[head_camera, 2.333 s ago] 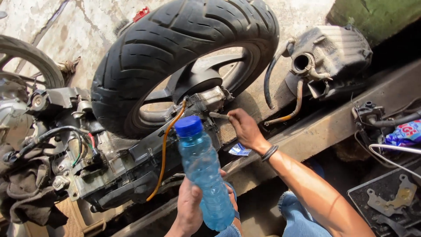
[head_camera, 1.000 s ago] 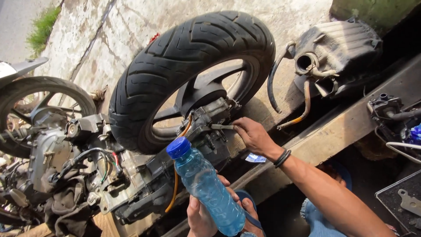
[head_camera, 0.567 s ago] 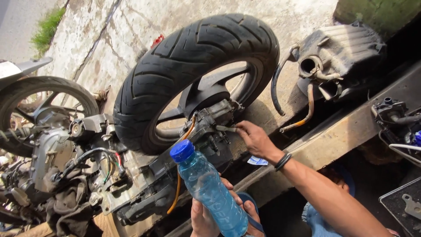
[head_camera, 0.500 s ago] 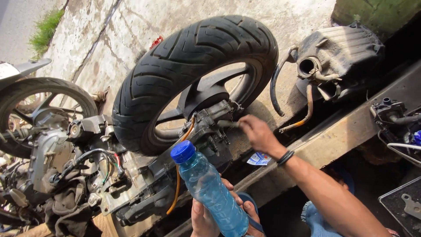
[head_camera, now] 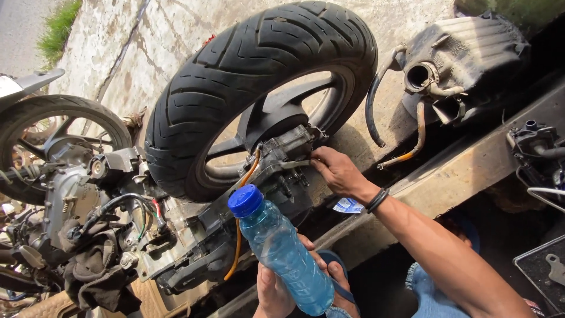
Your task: The person pours liquid from a blue plastic bottle onto the rear brake assembly of a motorcycle and scrubs the area with a toothbrush. The person continues scrubbing different parts of the brake assembly while occasionally adding more liquid.
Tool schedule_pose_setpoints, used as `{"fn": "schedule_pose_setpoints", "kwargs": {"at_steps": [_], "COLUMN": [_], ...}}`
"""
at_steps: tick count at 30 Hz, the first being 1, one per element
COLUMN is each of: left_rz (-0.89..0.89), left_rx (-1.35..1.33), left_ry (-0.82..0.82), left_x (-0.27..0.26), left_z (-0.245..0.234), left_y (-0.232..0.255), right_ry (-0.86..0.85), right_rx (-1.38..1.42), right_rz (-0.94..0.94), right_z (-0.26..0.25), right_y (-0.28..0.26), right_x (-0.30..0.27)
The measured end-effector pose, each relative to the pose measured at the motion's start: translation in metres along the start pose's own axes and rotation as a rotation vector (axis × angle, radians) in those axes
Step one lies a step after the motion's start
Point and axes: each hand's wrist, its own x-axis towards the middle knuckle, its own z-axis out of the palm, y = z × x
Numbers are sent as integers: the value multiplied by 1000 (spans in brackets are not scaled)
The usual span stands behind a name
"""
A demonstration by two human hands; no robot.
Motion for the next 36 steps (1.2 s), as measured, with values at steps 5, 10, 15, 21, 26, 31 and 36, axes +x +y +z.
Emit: {"fn": "schedule_pose_setpoints", "kwargs": {"at_steps": [5, 10, 15, 21, 26, 31, 36], "left_rz": [-142, -11, 46, 46, -133, 24, -94], "left_rx": [-290, -46, -65, -100, -650, -159, -643], "left_ry": [212, 33, -95, -134, 299, -173, 267], "left_x": [-7, -8, -3, 2, -19, -11, -25], "left_z": [15, 10, -9, -12, 51, -6, 35], "left_y": [0, -7, -3, -4, -7, -7, -9], "right_ry": [5, -43, -39, -95, -36, 69, 199], "right_rx": [-50, -60, 67, 80, 11, -4, -138], "right_rz": [-12, 64, 102, 141, 107, -159, -334], "right_z": [-6, -12, -11, -14, -17, -15, -30], "right_y": [-9, -14, -43, -46, -17, -38, -19], "right_x": [-7, -8, -7, -5, -12, -6, -9]}}
